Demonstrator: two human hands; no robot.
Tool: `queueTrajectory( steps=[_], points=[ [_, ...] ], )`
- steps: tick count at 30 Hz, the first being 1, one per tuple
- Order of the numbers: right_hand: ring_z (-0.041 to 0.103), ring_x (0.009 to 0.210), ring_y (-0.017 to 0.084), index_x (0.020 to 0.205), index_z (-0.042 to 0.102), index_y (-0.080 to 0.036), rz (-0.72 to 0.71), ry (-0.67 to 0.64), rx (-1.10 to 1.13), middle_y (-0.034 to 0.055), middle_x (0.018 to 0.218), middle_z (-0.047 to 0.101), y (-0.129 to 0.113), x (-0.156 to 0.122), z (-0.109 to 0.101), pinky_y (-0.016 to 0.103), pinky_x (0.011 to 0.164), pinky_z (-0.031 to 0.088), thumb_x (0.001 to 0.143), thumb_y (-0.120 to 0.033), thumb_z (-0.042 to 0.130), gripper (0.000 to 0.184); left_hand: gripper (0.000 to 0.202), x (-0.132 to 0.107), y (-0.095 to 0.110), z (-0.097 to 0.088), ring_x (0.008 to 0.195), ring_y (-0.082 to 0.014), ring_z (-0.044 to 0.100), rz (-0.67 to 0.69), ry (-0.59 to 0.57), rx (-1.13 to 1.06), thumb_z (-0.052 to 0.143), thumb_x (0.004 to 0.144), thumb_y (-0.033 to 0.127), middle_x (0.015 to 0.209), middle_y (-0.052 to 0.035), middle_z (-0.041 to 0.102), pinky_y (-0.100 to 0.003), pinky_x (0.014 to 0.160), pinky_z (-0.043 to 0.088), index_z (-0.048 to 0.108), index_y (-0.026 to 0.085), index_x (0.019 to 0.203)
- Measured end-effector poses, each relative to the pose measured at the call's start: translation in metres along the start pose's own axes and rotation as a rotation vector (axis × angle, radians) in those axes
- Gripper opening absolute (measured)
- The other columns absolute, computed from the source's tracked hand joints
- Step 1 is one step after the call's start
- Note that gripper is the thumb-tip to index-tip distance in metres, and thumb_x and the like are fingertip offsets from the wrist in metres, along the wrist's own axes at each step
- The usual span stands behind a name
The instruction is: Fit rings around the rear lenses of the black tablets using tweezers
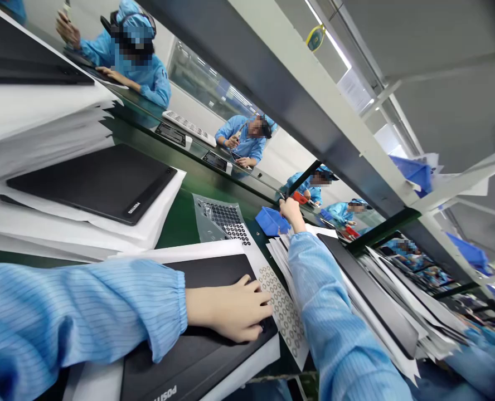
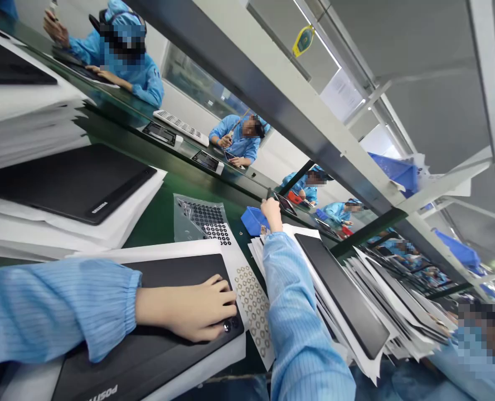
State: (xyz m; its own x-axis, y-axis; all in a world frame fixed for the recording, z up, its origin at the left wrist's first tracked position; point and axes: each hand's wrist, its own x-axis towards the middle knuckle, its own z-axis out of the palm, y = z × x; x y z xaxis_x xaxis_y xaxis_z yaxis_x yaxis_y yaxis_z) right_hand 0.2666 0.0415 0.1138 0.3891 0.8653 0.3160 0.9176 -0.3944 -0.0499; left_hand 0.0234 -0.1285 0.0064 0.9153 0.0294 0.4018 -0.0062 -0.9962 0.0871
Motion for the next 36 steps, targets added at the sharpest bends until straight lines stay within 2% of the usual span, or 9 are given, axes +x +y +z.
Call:
queueTrajectory(
  steps=[7, 12, 17, 21, 25, 28, 31, 34, 36],
  points=[
    [0.060, 0.098, 0.021, 0.117, 0.055, -0.014, 0.020, -0.236, -0.140, 0.0095, 0.116, 0.058, -0.010, -0.009, 0.017, 0.040, 0.082, 0.052, 0.090, -0.031, 0.056, 0.032, 0.018, 0.002, 0.001, -0.002, 0.086, -0.0220, 0.052, -0.001, -0.014, 0.019, 0.049, 0.089, 0.032, 0.101, -0.0068, 0.058, -0.039, 0.083, 0.044, 0.056, 0.015, 0.094],
    [0.059, 0.100, 0.021, 0.118, 0.055, -0.015, -0.064, -0.309, -0.189, 0.0094, 0.117, 0.057, -0.011, -0.015, 0.016, 0.041, 0.083, 0.051, 0.090, -0.030, 0.056, 0.032, 0.018, 0.001, 0.001, -0.005, 0.084, -0.0213, 0.050, -0.001, -0.024, 0.034, 0.049, 0.088, 0.032, 0.099, -0.0062, 0.057, -0.037, 0.082, 0.044, 0.055, 0.016, 0.093],
    [0.060, 0.098, 0.020, 0.115, 0.057, -0.015, -0.188, -0.375, -0.193, 0.0086, 0.115, 0.059, -0.030, -0.027, 0.011, 0.039, 0.082, 0.052, 0.090, -0.031, 0.056, 0.030, 0.018, 0.001, 0.001, -0.005, 0.084, -0.0204, 0.049, -0.002, -0.017, 0.016, 0.048, 0.089, 0.033, 0.096, -0.0055, 0.056, -0.035, 0.084, 0.042, 0.054, 0.016, 0.091],
    [0.060, 0.097, 0.019, 0.113, 0.058, -0.016, -0.250, -0.359, -0.184, 0.0078, 0.114, 0.059, -0.044, -0.044, 0.007, 0.038, 0.082, 0.052, 0.091, -0.031, 0.055, 0.027, 0.019, 0.002, 0.001, -0.004, 0.085, -0.0210, 0.049, -0.012, -0.017, 0.006, 0.047, 0.090, 0.035, 0.099, -0.0057, 0.056, -0.036, 0.085, 0.042, 0.054, 0.017, 0.092],
    [0.060, 0.098, 0.020, 0.113, 0.057, -0.015, -0.290, -0.271, -0.158, 0.0085, 0.114, 0.059, -0.044, -0.058, -0.004, 0.040, 0.083, 0.051, 0.090, -0.031, 0.055, 0.028, 0.018, 0.002, -0.001, -0.005, 0.085, -0.0212, 0.050, -0.018, -0.030, 0.000, 0.048, 0.089, 0.034, 0.099, -0.0060, 0.057, -0.035, 0.084, 0.042, 0.053, 0.017, 0.092],
    [0.061, 0.094, 0.018, 0.107, 0.060, -0.014, -0.421, -0.270, -0.091, 0.0073, 0.107, 0.062, -0.048, -0.069, -0.010, 0.038, 0.081, 0.051, 0.092, -0.032, 0.053, 0.025, 0.017, 0.001, 0.000, -0.006, 0.085, -0.0214, 0.051, -0.015, -0.031, -0.007, 0.049, 0.088, 0.033, 0.101, -0.0062, 0.058, -0.036, 0.085, 0.042, 0.053, 0.017, 0.093],
    [0.063, 0.087, 0.017, 0.097, 0.062, -0.012, -0.609, -0.360, -0.007, 0.0042, 0.096, 0.065, -0.063, -0.081, -0.002, 0.035, 0.077, 0.052, 0.091, -0.034, 0.054, 0.024, 0.015, 0.004, -0.003, -0.009, 0.089, -0.0205, 0.052, -0.009, -0.046, -0.054, 0.051, 0.087, 0.031, 0.105, -0.0053, 0.059, -0.032, 0.086, 0.043, 0.054, 0.019, 0.094],
    [0.063, 0.083, 0.016, 0.094, 0.063, -0.012, -0.705, -0.442, 0.037, 0.0032, 0.093, 0.065, -0.080, -0.089, 0.016, 0.034, 0.074, 0.053, 0.090, -0.034, 0.055, 0.024, 0.014, 0.007, -0.020, -0.017, 0.094, -0.0192, 0.053, -0.155, -0.057, -0.068, 0.055, 0.084, 0.028, 0.104, -0.0042, 0.060, -0.030, 0.087, 0.044, 0.057, 0.020, 0.094],
    [0.063, 0.084, 0.016, 0.097, 0.062, -0.012, -0.708, -0.476, 0.044, 0.0040, 0.095, 0.064, -0.085, -0.089, 0.027, 0.034, 0.074, 0.053, 0.091, -0.033, 0.055, 0.023, 0.013, 0.006, -0.046, -0.026, 0.095, -0.0189, 0.055, -0.387, -0.028, -0.018, 0.055, 0.086, 0.027, 0.100, -0.0049, 0.061, -0.034, 0.087, 0.045, 0.059, 0.017, 0.093]
  ],
)
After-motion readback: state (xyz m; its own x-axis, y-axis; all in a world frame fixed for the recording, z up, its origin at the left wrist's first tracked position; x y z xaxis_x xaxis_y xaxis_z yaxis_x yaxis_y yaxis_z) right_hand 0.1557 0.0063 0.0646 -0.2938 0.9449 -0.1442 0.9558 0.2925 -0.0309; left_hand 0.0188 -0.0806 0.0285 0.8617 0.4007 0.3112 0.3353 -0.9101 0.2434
